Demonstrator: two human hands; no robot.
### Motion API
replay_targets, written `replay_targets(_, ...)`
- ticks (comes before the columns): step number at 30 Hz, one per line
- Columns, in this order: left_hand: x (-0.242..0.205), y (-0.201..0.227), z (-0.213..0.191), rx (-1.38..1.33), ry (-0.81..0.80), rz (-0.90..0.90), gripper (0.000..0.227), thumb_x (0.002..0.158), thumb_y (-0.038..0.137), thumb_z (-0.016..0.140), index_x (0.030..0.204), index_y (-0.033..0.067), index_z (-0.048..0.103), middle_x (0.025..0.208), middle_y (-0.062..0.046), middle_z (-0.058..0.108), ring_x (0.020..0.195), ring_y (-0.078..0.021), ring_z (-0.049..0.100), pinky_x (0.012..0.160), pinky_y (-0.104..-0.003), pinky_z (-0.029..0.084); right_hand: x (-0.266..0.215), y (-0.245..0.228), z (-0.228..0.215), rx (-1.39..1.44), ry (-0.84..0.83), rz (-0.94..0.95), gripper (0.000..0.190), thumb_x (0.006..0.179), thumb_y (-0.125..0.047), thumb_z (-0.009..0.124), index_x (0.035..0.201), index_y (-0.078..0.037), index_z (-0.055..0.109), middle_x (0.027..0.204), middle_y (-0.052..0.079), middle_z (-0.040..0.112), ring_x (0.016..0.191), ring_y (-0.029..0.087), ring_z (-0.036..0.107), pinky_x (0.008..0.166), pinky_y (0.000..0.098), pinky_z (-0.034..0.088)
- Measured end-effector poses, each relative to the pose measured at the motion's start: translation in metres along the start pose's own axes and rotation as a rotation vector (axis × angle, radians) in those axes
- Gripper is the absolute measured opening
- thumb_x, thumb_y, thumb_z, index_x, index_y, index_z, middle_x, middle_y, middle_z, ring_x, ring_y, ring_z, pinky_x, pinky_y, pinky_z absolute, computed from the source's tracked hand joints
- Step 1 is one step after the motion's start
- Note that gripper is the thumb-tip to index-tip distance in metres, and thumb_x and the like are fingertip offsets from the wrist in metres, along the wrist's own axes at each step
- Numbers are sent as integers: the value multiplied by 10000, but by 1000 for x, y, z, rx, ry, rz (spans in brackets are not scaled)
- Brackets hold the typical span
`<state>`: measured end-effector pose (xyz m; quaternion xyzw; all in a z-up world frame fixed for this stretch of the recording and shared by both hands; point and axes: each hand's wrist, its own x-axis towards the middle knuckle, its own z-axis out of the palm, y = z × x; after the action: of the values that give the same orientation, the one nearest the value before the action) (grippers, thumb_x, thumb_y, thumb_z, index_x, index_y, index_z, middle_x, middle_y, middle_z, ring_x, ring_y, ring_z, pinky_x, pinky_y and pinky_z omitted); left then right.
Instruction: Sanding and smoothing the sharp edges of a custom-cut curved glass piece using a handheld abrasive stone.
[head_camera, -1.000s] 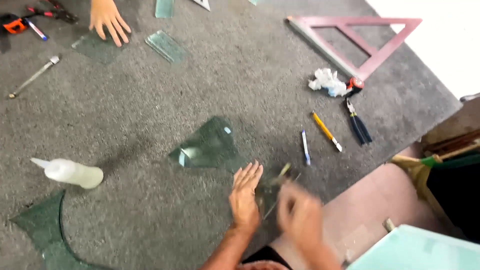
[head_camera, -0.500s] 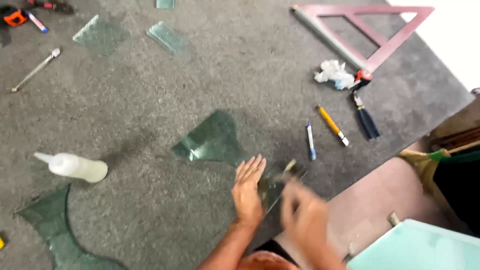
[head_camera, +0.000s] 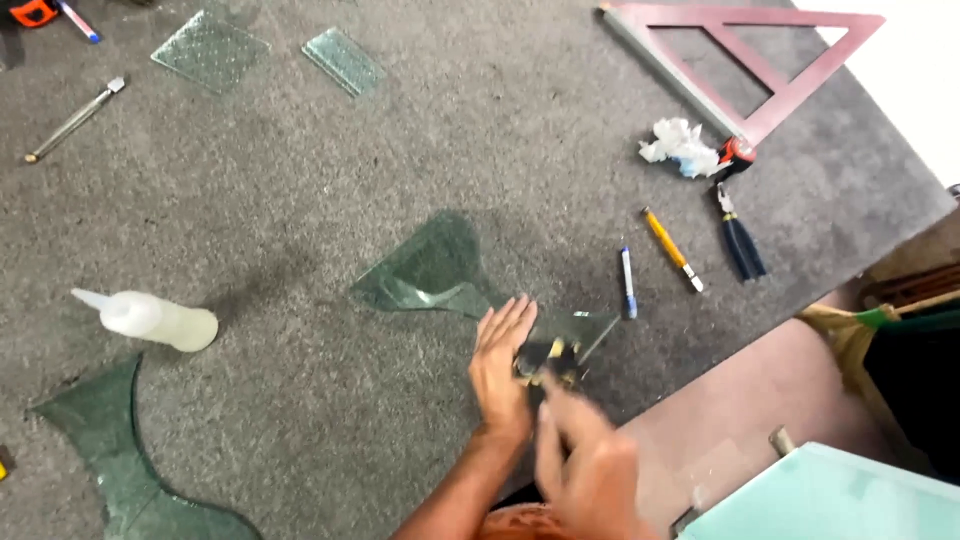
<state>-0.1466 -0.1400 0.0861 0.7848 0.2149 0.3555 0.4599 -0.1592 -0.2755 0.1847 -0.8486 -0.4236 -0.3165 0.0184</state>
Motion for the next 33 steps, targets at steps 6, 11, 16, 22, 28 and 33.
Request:
replay_targets(6, -5, 9, -16, -38, 19, -7, 559, 881, -90, 683, 1398, 92, 793, 1440, -111, 790, 1385, -308, 726, 1295, -477, 451, 23, 9, 3, 505, -117, 520, 367, 1078, -186, 649, 1400, -113, 808, 1236, 149, 836, 1163, 327, 796, 920, 442, 624)
replay_targets(11, -15, -2, -16, -13, 20, 23, 856, 609, -214, 631, 1387, 101, 800, 1430, -107, 798, 1360, -300, 747, 1320, -514, 441, 40, 39, 20, 506, -159, 587, 359, 1105, -220, 562, 1333, -153, 831, 1217, 154, 856, 915, 361, 830, 758, 465, 584)
replay_targets(16, -9, -7, -17, -31, -20, -26, 481, 975, 31, 584, 1390, 115, 812, 1446, -95, 796, 1387, -282, 729, 1300, -487, 416, 13, 9, 19, 729, -181, 497, 208, 1023, -138, 625, 1068, -132, 829, 1342, 60, 858, 1214, 203, 835, 955, 341, 618)
replay_targets(22, -2, -7, -37, -53, -13, 93, 651, 800, 77, 550, 1404, 94, 790, 1471, -132, 777, 1414, -340, 720, 1323, -549, 399, 27, 154, 60, 468, -39, 887, 349, 1123, -196, 610, 1390, -157, 832, 1259, 68, 848, 1049, 162, 748, 905, 382, 532)
replay_targets(28, 8, 10, -47, 82, -86, 87, 564, 972, 0, 785, 1512, 144, 712, 1504, -108, 757, 1470, -341, 668, 1347, -571, 364, 30, 52, -12, 790, 29, 615, 374, 1076, -109, 639, 1395, 51, 750, 1244, 116, 852, 1132, 157, 785, 1026, 348, 588)
replay_targets(33, 11, 8, -56, 65, -168, 108, 653, 963, 496, 751, 1505, 135, 708, 1551, -141, 720, 1509, -369, 633, 1344, -632, 323, 25, -2, -16, 822, -32, 328, 297, 1077, -157, 623, 1295, -50, 795, 880, 43, 804, 616, 116, 698, 531, 315, 565)
